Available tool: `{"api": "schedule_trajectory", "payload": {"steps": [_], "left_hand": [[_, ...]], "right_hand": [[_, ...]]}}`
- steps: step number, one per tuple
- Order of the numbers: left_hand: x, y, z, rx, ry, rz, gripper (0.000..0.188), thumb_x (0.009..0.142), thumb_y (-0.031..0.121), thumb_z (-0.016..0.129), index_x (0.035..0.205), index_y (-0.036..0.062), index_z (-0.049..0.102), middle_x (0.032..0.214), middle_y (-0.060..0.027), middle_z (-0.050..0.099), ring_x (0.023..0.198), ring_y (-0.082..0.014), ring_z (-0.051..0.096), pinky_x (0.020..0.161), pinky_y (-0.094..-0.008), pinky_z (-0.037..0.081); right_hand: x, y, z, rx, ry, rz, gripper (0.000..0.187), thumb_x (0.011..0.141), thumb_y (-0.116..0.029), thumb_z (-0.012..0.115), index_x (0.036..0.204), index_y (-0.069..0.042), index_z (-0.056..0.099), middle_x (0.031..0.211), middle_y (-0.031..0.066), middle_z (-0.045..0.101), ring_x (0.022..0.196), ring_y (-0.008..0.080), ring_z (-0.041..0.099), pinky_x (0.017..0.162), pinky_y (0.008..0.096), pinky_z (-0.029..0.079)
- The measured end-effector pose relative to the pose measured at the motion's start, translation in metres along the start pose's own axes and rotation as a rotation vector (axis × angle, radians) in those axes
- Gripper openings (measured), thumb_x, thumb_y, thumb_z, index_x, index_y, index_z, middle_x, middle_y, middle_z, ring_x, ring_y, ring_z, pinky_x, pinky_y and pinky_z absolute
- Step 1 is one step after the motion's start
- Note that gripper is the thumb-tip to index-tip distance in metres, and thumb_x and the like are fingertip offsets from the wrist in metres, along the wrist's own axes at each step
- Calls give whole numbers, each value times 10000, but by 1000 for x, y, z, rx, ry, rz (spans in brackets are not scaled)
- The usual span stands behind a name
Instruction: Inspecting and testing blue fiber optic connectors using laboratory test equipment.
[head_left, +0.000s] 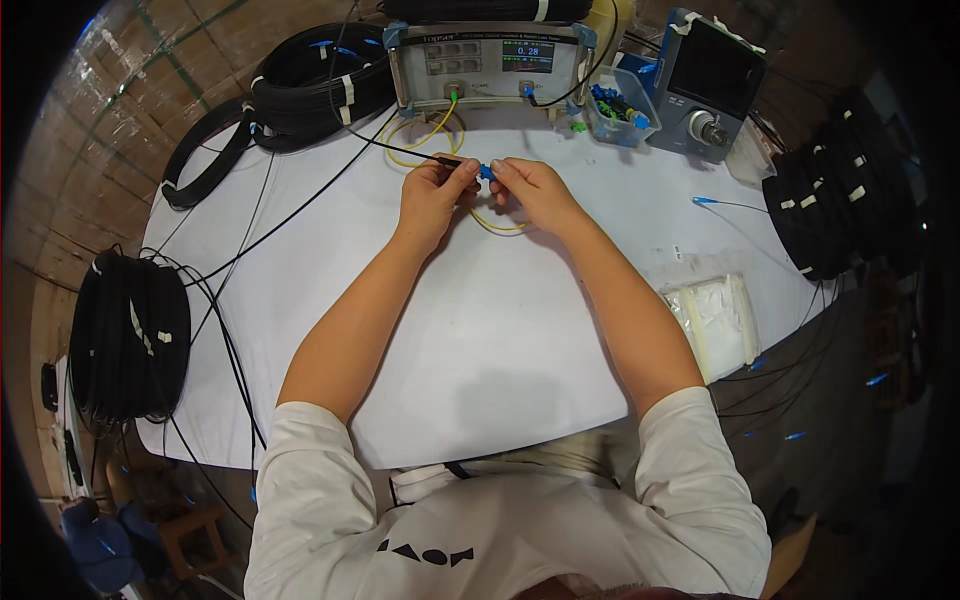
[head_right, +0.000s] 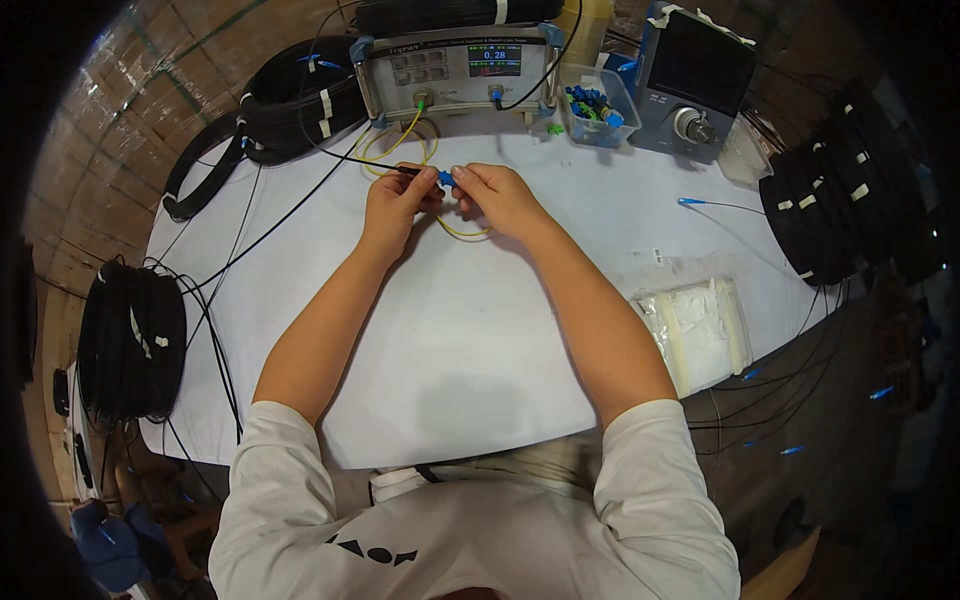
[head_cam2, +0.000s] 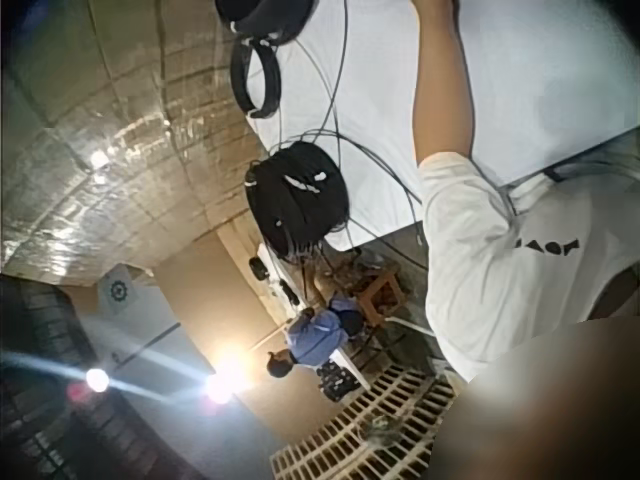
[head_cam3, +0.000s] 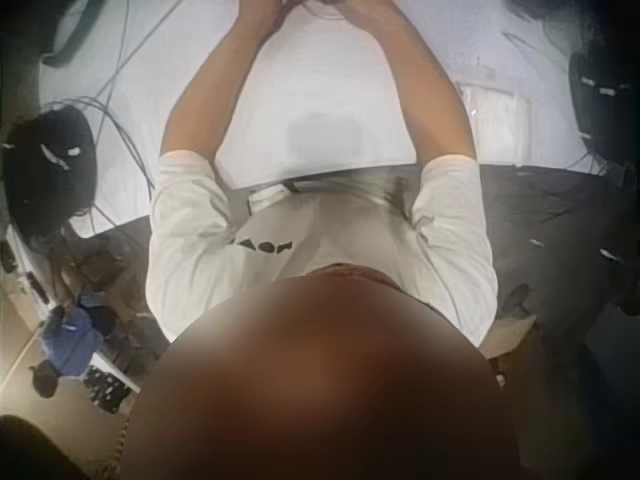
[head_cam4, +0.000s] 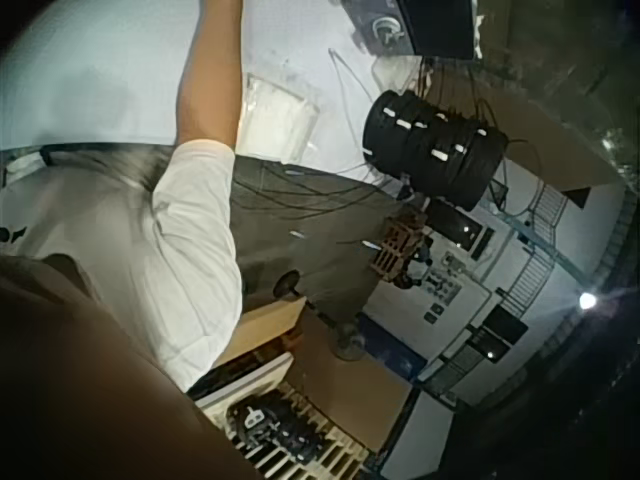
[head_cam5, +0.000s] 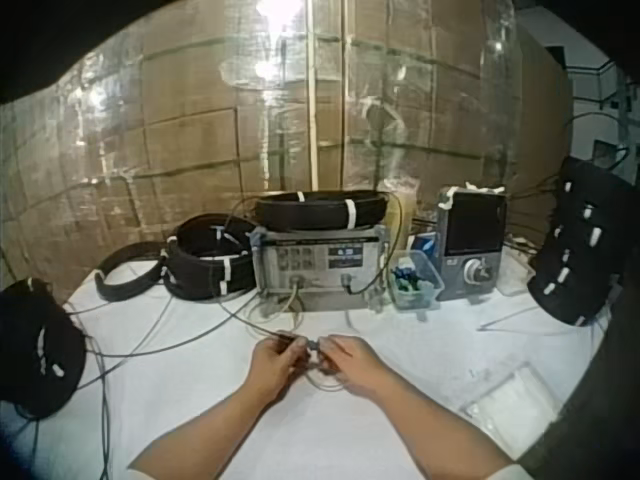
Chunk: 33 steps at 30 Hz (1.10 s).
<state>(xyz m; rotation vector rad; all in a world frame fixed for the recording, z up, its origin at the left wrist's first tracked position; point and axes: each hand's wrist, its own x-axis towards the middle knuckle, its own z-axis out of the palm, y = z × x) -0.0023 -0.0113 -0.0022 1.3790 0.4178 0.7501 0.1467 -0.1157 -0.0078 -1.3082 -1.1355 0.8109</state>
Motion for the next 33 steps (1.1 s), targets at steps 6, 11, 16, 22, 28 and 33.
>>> {"api": "schedule_trajectory", "payload": {"steps": [6, 11, 16, 22, 28, 33], "left_hand": [[0, 0, 1, -17, -1, -6, 280, 884, 264, 701, 986, 8, 650, 824, -45, 659, 736, -105, 598, 695, -244, 489], [1, -2, 1, -43, -6, 6, 272, 893, 253, 691, 994, 3, 653, 834, -43, 660, 743, -103, 597, 699, -244, 491], [0, -1, 2, -63, -4, 0, 255, 898, 232, 686, 1011, 5, 656, 843, -42, 660, 745, -104, 597, 697, -240, 490], [-1, -1, 2, -67, -4, 8, 273, 899, 224, 683, 1052, 0, 657, 870, -41, 663, 759, -106, 604, 703, -241, 495], [-1, -1, 2, -56, -12, 6, 306, 903, 219, 678, 1107, -5, 640, 883, -43, 660, 777, -105, 611, 717, -243, 509], [0, -1, 2, -40, -31, -18, 333, 911, 212, 665, 1163, -1, 617, 861, -26, 645, 772, -88, 605, 695, -238, 517]], "right_hand": [[1, 5, -1, 9, 24, 0, 361, 993, -316, 508, 852, -6, 629, 702, 10, 600, 663, 83, 543, 645, 246, 454], [1, 3, -1, -19, 29, -21, 349, 989, -313, 520, 865, -10, 639, 715, 8, 613, 680, 78, 549, 656, 245, 456], [1, 6, -3, -40, 31, -8, 344, 978, -337, 539, 862, -33, 648, 739, -4, 630, 698, 78, 551, 674, 238, 438], [0, 1, -4, -108, 48, -41, 304, 948, -330, 588, 897, -41, 665, 777, -3, 653, 740, 76, 555, 697, 237, 438], [0, -2, -5, -52, 55, -35, 224, 917, -247, 647, 963, -29, 672, 819, 6, 660, 768, 76, 573, 713, 234, 453], [0, -1, -5, 10, 71, -56, 196, 893, -180, 677, 982, -6, 664, 861, 10, 662, 780, 65, 575, 720, 223, 463]]}}
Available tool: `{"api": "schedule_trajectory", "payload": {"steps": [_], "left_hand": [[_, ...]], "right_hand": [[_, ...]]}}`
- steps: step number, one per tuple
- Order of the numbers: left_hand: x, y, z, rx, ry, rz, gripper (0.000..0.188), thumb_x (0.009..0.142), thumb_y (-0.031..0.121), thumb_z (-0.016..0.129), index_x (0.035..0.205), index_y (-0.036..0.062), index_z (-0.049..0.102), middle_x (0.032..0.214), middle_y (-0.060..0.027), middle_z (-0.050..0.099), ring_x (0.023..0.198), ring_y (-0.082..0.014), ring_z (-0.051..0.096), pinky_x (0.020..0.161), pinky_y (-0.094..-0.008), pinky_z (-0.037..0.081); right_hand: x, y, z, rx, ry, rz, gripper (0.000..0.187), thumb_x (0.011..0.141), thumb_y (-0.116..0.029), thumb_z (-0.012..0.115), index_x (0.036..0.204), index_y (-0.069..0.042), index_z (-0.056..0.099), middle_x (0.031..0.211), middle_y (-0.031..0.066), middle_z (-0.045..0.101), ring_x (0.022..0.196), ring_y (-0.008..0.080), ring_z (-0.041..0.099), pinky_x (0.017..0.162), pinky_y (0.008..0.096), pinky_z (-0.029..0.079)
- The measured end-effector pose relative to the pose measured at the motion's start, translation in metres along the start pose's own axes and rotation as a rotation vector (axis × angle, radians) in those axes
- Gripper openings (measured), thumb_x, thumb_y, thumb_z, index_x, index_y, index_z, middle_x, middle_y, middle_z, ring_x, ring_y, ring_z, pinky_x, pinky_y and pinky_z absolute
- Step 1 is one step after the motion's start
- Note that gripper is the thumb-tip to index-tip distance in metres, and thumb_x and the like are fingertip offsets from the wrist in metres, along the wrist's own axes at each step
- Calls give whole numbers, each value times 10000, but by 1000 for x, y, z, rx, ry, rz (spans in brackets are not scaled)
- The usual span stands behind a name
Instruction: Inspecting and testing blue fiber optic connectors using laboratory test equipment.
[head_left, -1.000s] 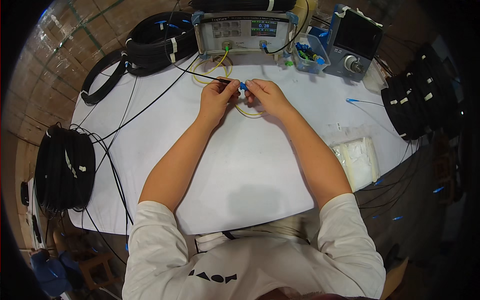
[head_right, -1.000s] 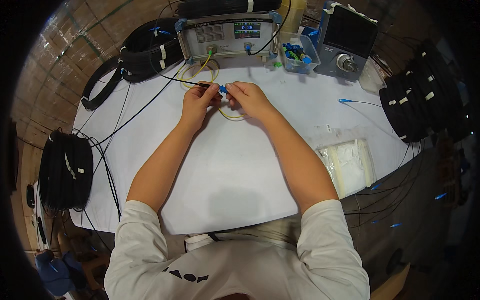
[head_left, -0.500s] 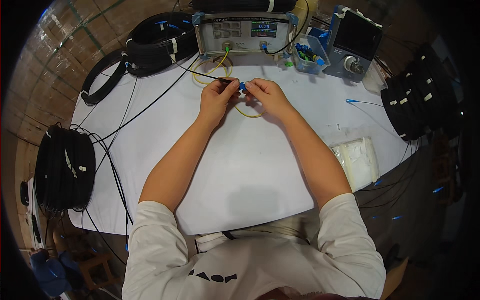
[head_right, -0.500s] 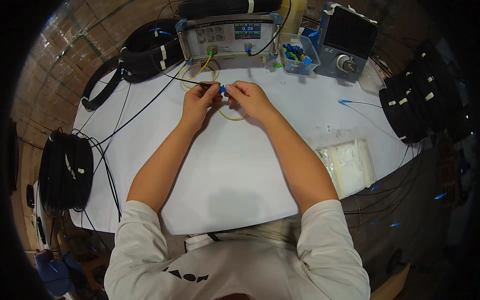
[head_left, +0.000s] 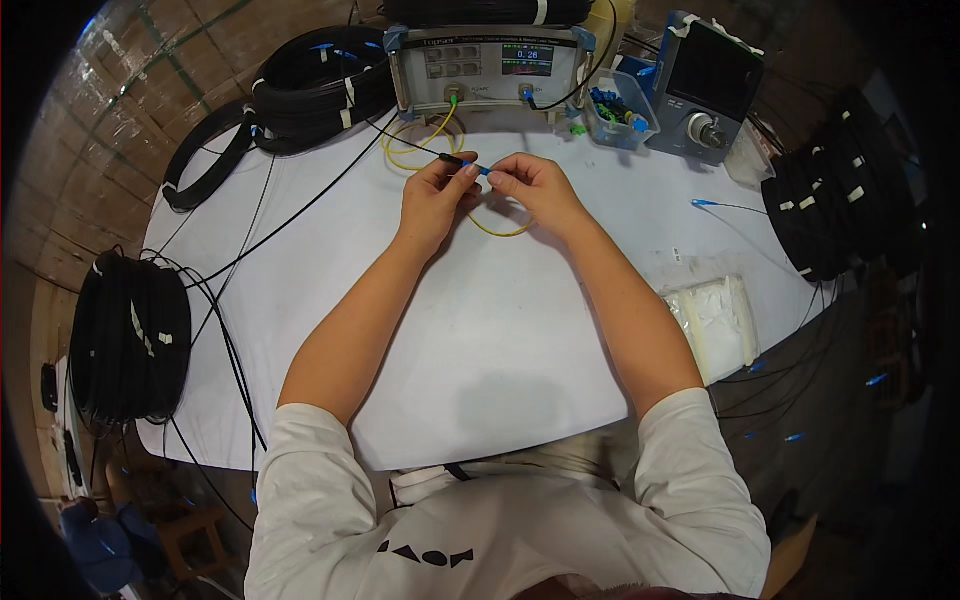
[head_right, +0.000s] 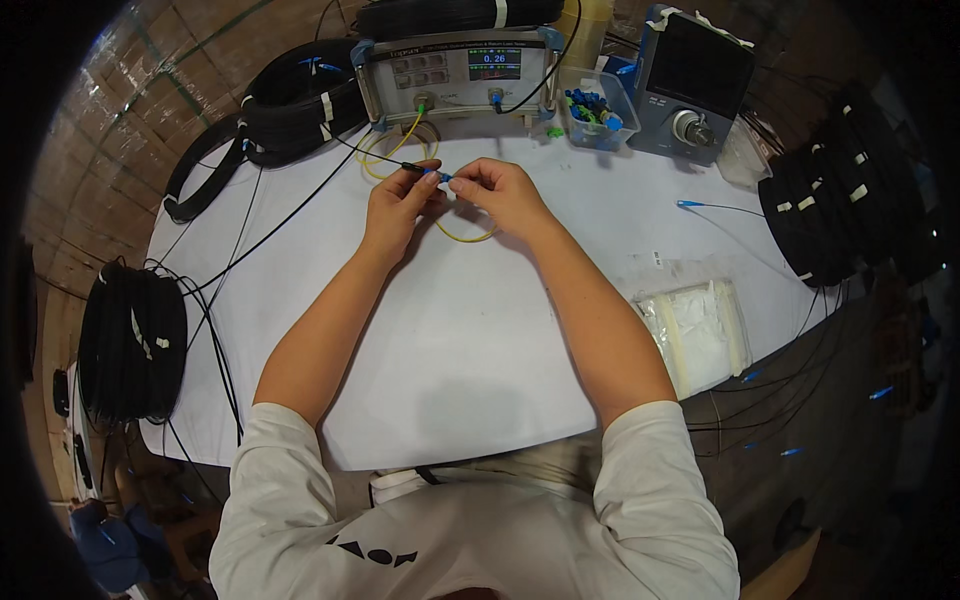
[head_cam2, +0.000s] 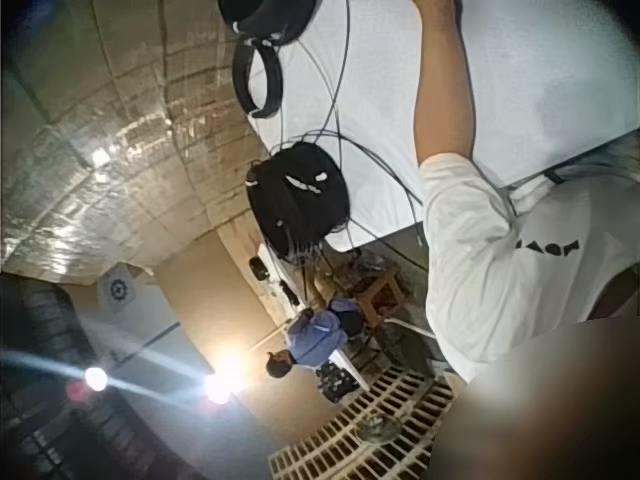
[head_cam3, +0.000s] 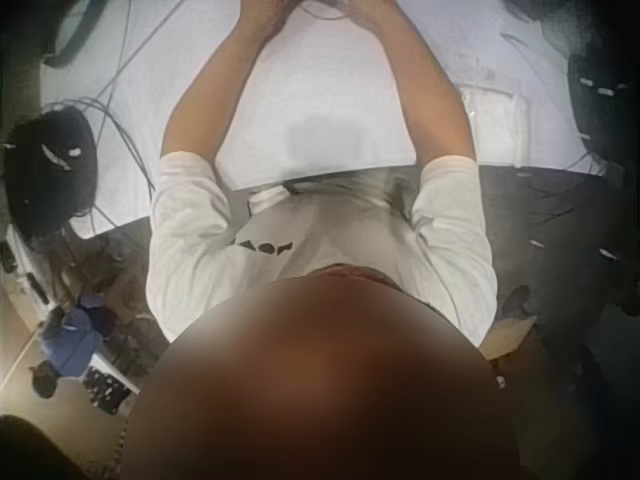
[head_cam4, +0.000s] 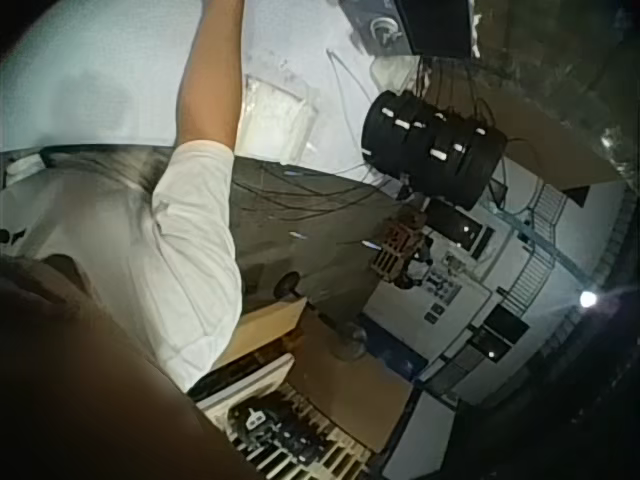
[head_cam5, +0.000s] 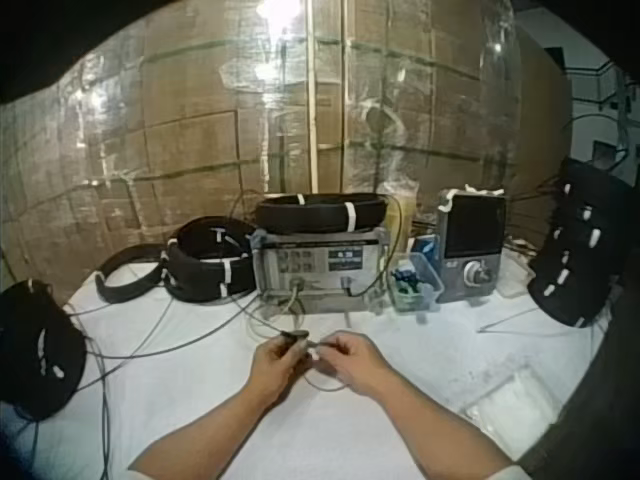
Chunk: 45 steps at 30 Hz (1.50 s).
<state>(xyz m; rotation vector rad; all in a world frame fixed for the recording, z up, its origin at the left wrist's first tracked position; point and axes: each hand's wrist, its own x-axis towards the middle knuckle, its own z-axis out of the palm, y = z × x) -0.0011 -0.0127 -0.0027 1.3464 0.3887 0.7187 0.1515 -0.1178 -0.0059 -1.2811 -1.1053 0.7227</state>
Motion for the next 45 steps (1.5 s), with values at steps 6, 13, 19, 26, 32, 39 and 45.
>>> {"api": "schedule_trajectory", "payload": {"steps": [6, 13, 19, 26, 32, 39, 45], "left_hand": [[0, 1, 2, -33, -6, 7, 382, 927, 179, 639, 1243, -20, 561, 883, -33, 636, 768, -82, 603, 682, -217, 519], [0, -1, 3, -66, -6, 33, 388, 934, 162, 627, 1250, -43, 534, 914, -41, 654, 771, -83, 611, 699, -216, 521], [0, 0, 1, 4, -16, 27, 266, 932, 185, 636, 1093, -25, 615, 895, -41, 665, 776, -86, 614, 692, -217, 505], [0, -1, 1, -17, -18, 52, 253, 931, 203, 638, 1073, -7, 642, 893, -31, 662, 787, -88, 609, 707, -222, 496], [0, 0, 0, -1, -27, 11, 259, 935, 227, 634, 1101, 32, 663, 905, -12, 658, 793, -65, 592, 696, -209, 485], [-2, 1, 0, 0, -48, 11, 268, 936, 216, 630, 1121, 24, 655, 907, -14, 655, 794, -77, 596, 713, -222, 492], [-1, 1, 1, -13, -43, -4, 274, 936, 208, 629, 1130, 15, 648, 893, -15, 652, 800, -86, 597, 729, -231, 490]], "right_hand": [[-1, -4, 2, -5, -3, 33, 192, 854, -130, 711, 985, -2, 656, 864, 30, 679, 775, 75, 597, 719, 229, 480], [-1, -3, 4, -35, -10, 18, 184, 807, -71, 754, 909, -37, 605, 822, -5, 638, 758, 55, 583, 695, 204, 470], [-1, -4, 5, -78, 24, 27, 250, 759, -76, 792, 775, -51, 544, 717, -34, 575, 688, 49, 529, 621, 205, 428], [0, -2, 3, -41, 6, 0, 269, 770, -80, 796, 839, -65, 536, 792, -29, 604, 749, 42, 570, 677, 197, 472], [3, -3, -1, 62, -22, -4, 196, 942, -184, 614, 1010, -2, 638, 866, 37, 675, 797, 92, 629, 753, 241, 501], [-1, -4, -2, 156, 18, 18, 182, 912, -146, 650, 1000, 12, 667, 899, 49, 686, 812, 101, 625, 767, 241, 498], [-2, -9, -3, 133, 33, 24, 159, 840, -68, 714, 974, 6, 670, 908, 55, 691, 820, 107, 625, 775, 245, 499]]}}
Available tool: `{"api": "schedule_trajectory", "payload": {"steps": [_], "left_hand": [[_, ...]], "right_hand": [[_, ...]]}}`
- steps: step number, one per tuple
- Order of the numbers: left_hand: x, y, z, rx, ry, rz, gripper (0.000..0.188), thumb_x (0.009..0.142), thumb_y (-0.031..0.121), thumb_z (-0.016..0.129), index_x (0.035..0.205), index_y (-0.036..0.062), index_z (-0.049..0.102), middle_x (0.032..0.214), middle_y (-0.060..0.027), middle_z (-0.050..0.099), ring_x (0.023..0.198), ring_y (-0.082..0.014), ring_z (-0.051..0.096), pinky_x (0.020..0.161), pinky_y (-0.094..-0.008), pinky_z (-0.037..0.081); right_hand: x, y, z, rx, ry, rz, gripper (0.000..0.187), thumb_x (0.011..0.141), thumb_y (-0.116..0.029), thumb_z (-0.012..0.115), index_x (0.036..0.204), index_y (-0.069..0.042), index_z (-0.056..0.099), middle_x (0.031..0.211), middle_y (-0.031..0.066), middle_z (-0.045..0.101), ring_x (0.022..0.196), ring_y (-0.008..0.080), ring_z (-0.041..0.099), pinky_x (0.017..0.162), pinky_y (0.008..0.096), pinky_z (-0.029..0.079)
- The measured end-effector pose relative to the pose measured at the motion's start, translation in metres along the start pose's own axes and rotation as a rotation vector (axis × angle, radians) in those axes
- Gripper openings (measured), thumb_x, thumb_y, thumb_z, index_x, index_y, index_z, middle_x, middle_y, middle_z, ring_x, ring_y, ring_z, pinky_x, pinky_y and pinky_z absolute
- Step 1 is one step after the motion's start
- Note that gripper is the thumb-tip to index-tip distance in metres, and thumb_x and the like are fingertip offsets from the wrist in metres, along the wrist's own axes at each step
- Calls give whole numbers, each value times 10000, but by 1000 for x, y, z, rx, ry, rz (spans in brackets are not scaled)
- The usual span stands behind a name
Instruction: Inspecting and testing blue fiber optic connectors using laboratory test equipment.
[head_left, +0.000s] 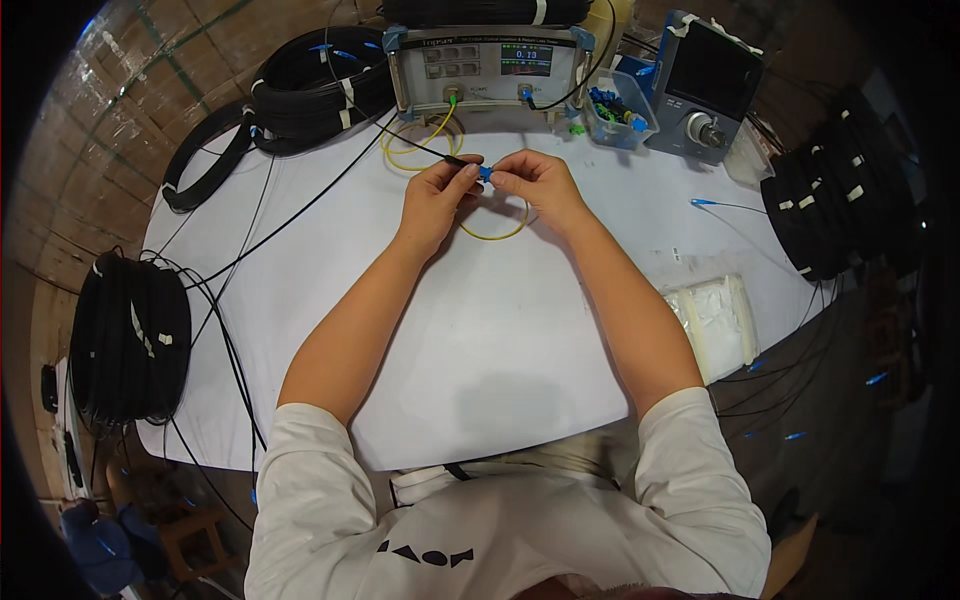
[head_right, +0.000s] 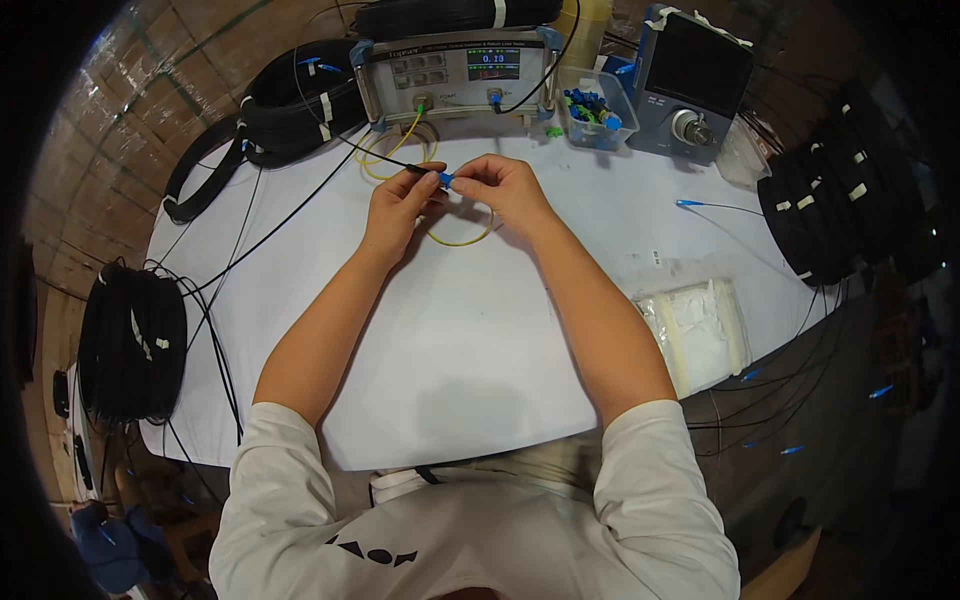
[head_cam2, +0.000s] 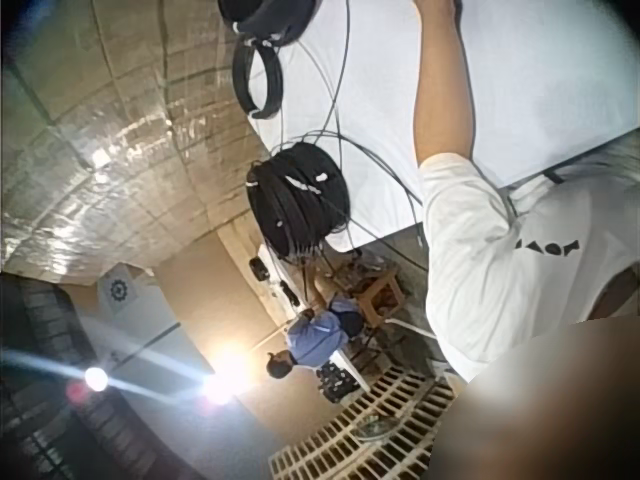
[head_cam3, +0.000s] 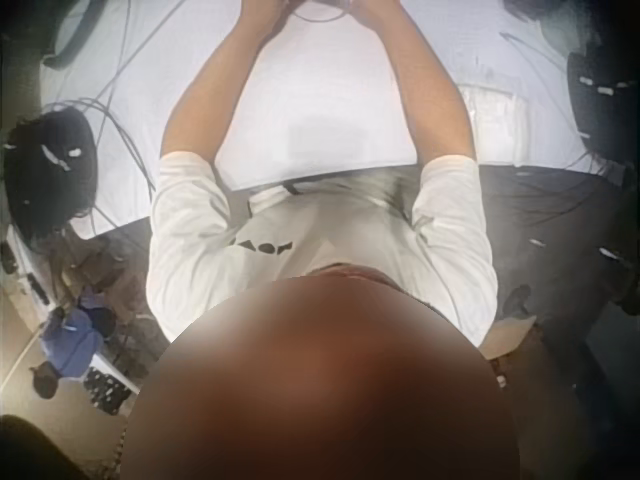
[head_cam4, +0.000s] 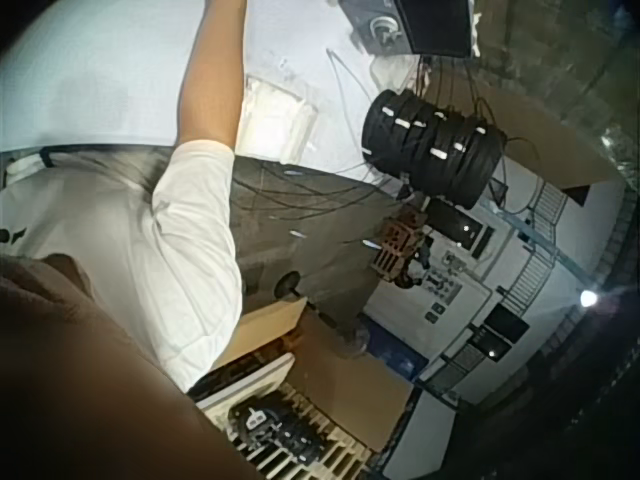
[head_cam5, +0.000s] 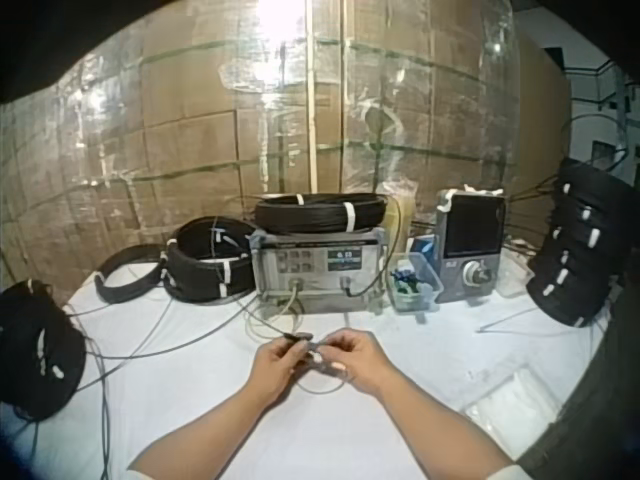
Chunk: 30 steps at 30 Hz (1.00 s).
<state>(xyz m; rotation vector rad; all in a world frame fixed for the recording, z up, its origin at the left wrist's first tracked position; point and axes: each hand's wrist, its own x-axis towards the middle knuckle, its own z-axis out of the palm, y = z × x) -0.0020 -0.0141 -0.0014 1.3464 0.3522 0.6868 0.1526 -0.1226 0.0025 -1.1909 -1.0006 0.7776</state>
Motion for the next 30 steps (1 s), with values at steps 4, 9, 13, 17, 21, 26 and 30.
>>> {"api": "schedule_trajectory", "payload": {"steps": [4, 9, 13, 17, 21, 26, 30], "left_hand": [[0, 0, 0, -13, -20, -3, 277, 941, 209, 621, 1132, 10, 641, 867, -20, 644, 785, -85, 584, 727, -231, 482], [0, 0, 0, 13, -27, 4, 264, 949, 202, 608, 1121, 5, 637, 855, -24, 639, 770, -82, 570, 718, -226, 475], [0, 0, 0, -25, -31, -8, 247, 954, 206, 601, 1087, 2, 641, 839, -20, 632, 755, -81, 568, 702, -224, 477], [1, -1, 1, -11, -15, -13, 252, 953, 222, 606, 1068, 0, 642, 851, -26, 642, 770, -86, 584, 707, -227, 490], [0, 1, 1, 0, -5, -10, 245, 941, 227, 625, 1037, 3, 645, 856, -27, 646, 770, -86, 584, 713, -232, 489], [0, 1, 0, 48, 11, -15, 230, 928, 225, 643, 1007, 9, 647, 860, -25, 648, 773, -90, 585, 726, -236, 486], [0, 0, 1, 13, 7, 17, 215, 922, 209, 651, 1006, 11, 648, 876, -25, 652, 789, -96, 591, 739, -236, 483]], "right_hand": [[1, 0, 0, -17, -10, -11, 155, 819, -55, 729, 949, 3, 667, 899, 51, 692, 823, 107, 628, 779, 248, 501], [1, 0, 0, -66, -3, -5, 157, 803, -63, 747, 925, -2, 668, 865, 44, 691, 803, 103, 630, 761, 245, 502], [0, 1, 0, -62, -2, -12, 164, 796, -63, 754, 918, 2, 665, 864, 47, 693, 813, 108, 640, 767, 245, 507], [1, 3, -1, -4, -39, -5, 214, 774, -44, 770, 942, 7, 645, 883, 58, 693, 835, 117, 654, 777, 253, 523], [1, 4, 0, -40, -50, 12, 219, 778, -46, 768, 952, 2, 645, 891, 57, 692, 830, 111, 649, 779, 251, 521], [-1, -1, 2, -24, -52, 39, 206, 803, -60, 748, 978, -1, 657, 904, 52, 693, 826, 103, 641, 777, 247, 515], [0, 0, 3, -81, -47, 29, 195, 837, -86, 720, 1007, -2, 675, 913, 43, 699, 838, 93, 637, 781, 243, 510]]}}
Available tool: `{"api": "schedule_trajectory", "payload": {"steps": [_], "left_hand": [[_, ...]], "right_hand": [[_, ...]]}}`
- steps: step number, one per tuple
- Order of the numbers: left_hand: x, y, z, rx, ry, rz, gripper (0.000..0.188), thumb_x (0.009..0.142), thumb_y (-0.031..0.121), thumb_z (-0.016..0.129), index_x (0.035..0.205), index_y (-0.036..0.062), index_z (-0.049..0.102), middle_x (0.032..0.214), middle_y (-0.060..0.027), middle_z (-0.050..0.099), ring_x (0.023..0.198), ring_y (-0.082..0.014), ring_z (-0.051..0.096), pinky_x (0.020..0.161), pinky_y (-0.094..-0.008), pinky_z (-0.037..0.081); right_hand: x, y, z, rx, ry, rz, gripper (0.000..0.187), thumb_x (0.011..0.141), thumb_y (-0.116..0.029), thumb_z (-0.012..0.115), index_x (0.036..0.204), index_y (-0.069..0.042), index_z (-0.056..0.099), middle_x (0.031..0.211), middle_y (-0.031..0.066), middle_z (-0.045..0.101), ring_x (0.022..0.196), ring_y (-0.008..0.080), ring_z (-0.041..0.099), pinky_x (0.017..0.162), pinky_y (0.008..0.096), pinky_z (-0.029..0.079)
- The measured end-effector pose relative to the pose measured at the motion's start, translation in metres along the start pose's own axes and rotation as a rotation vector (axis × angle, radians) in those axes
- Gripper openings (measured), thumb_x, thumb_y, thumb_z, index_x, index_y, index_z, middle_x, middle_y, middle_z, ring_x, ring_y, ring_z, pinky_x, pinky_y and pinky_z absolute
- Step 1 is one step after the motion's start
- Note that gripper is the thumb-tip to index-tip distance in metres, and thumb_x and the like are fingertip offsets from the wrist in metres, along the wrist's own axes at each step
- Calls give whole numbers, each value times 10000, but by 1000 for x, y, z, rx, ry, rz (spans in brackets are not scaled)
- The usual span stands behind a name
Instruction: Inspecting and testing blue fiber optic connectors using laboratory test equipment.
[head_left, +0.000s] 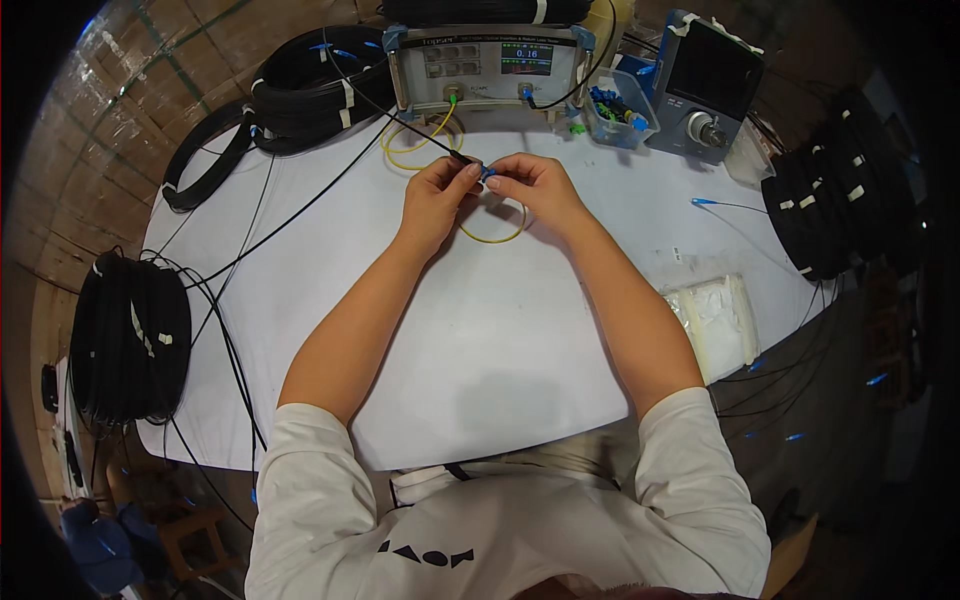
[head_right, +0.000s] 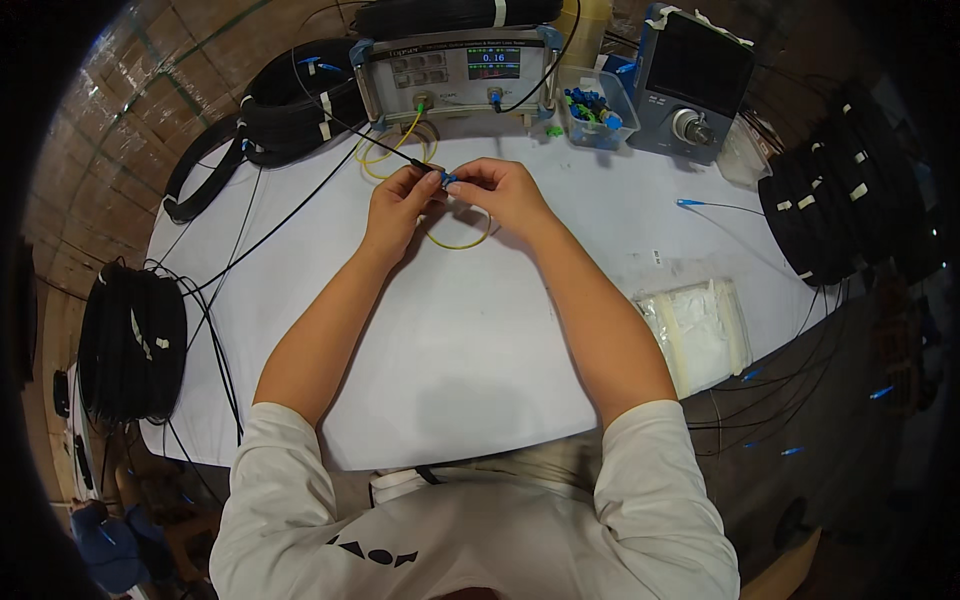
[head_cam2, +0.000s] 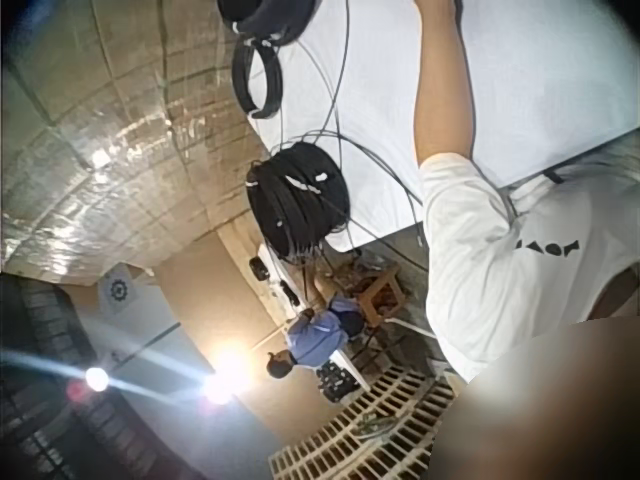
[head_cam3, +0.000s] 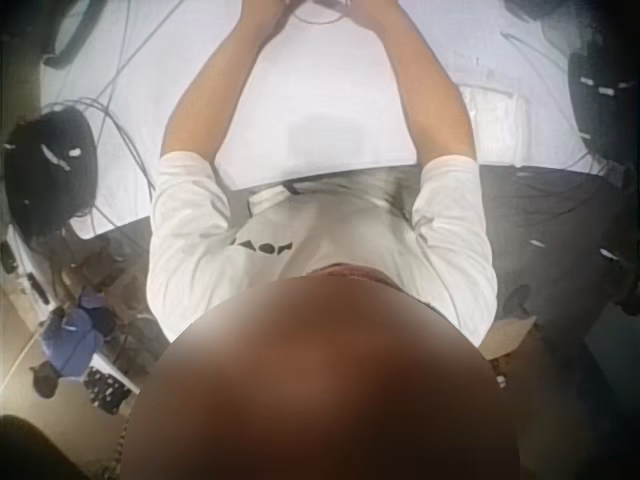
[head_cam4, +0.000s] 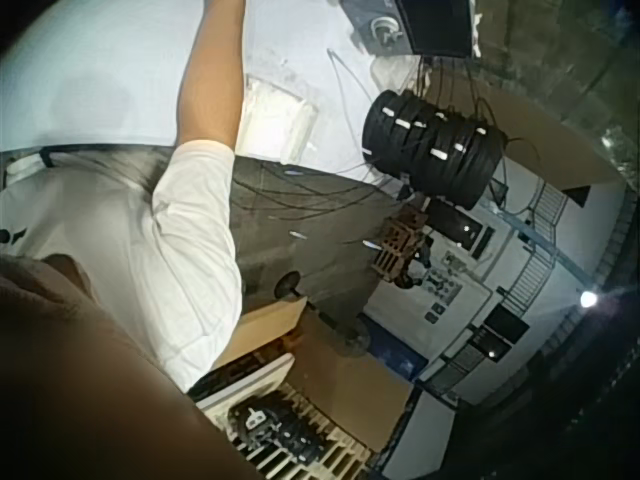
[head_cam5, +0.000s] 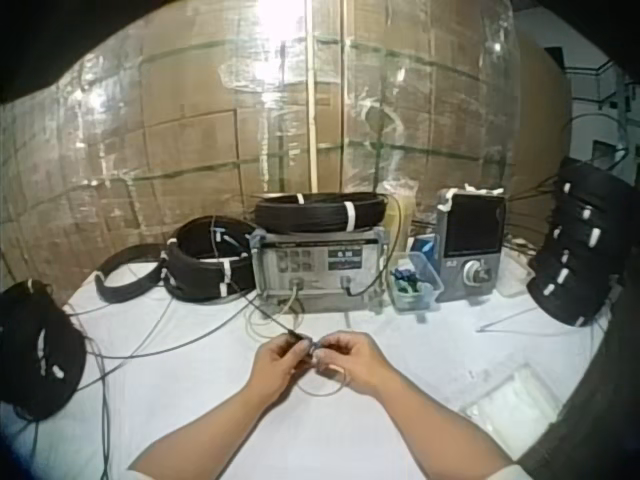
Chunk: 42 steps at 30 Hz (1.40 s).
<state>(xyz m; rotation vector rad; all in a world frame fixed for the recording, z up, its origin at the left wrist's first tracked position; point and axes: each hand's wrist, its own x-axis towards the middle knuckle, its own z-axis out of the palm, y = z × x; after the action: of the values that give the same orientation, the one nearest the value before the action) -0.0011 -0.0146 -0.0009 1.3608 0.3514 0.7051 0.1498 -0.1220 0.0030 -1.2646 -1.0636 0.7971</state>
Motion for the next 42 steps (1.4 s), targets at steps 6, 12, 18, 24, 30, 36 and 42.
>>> {"api": "schedule_trajectory", "payload": {"steps": [6, 12, 18, 24, 30, 36, 42], "left_hand": [[0, 1, 0, 2, 4, -3, 212, 924, 198, 648, 1019, 9, 648, 903, -30, 657, 815, -101, 599, 749, -242, 486], [-1, 2, 1, 0, 3, -7, 223, 926, 213, 645, 1003, 4, 646, 903, -34, 658, 821, -104, 604, 750, -243, 489], [1, -1, -1, 15, 12, -4, 237, 925, 239, 646, 973, 7, 643, 874, -33, 661, 793, -103, 612, 725, -237, 493], [1, -3, -2, 30, 8, 22, 230, 922, 235, 652, 969, 10, 644, 872, -34, 661, 808, -97, 612, 709, -233, 494], [1, -2, -1, -2, 15, -3, 224, 914, 217, 663, 990, 7, 645, 894, -40, 662, 815, -104, 617, 732, -240, 507], [1, -2, -1, 24, 17, 3, 224, 914, 212, 663, 999, 5, 647, 901, -41, 663, 820, -105, 622, 738, -244, 509], [1, -2, -1, 36, 15, 3, 227, 916, 214, 659, 1000, 3, 647, 903, -43, 665, 819, -107, 625, 741, -243, 510]], "right_hand": [[0, 1, 1, 1, -14, -13, 200, 847, -97, 711, 1021, -3, 682, 920, 41, 702, 849, 90, 635, 789, 243, 504], [0, 2, 2, -11, -12, -17, 207, 847, -102, 714, 1024, -1, 679, 916, 41, 701, 843, 89, 632, 785, 246, 503], [0, 3, 2, -48, -14, -17, 204, 847, -114, 718, 1008, 5, 683, 892, 34, 697, 806, 79, 623, 751, 235, 499], [-1, 1, 3, -56, -1, -9, 192, 852, -115, 714, 999, 6, 685, 874, 28, 697, 791, 71, 617, 735, 227, 494], [-1, 1, 3, -72, -4, -2, 173, 857, -111, 705, 983, 6, 684, 860, 23, 694, 784, 67, 613, 732, 223, 493], [-1, 1, 4, -66, -6, -9, 170, 859, -113, 702, 984, 1, 684, 855, 21, 691, 778, 64, 609, 723, 222, 489], [-1, 2, 3, -71, -3, -12, 169, 857, -118, 707, 971, 4, 681, 856, 22, 692, 783, 66, 611, 721, 223, 489]]}}
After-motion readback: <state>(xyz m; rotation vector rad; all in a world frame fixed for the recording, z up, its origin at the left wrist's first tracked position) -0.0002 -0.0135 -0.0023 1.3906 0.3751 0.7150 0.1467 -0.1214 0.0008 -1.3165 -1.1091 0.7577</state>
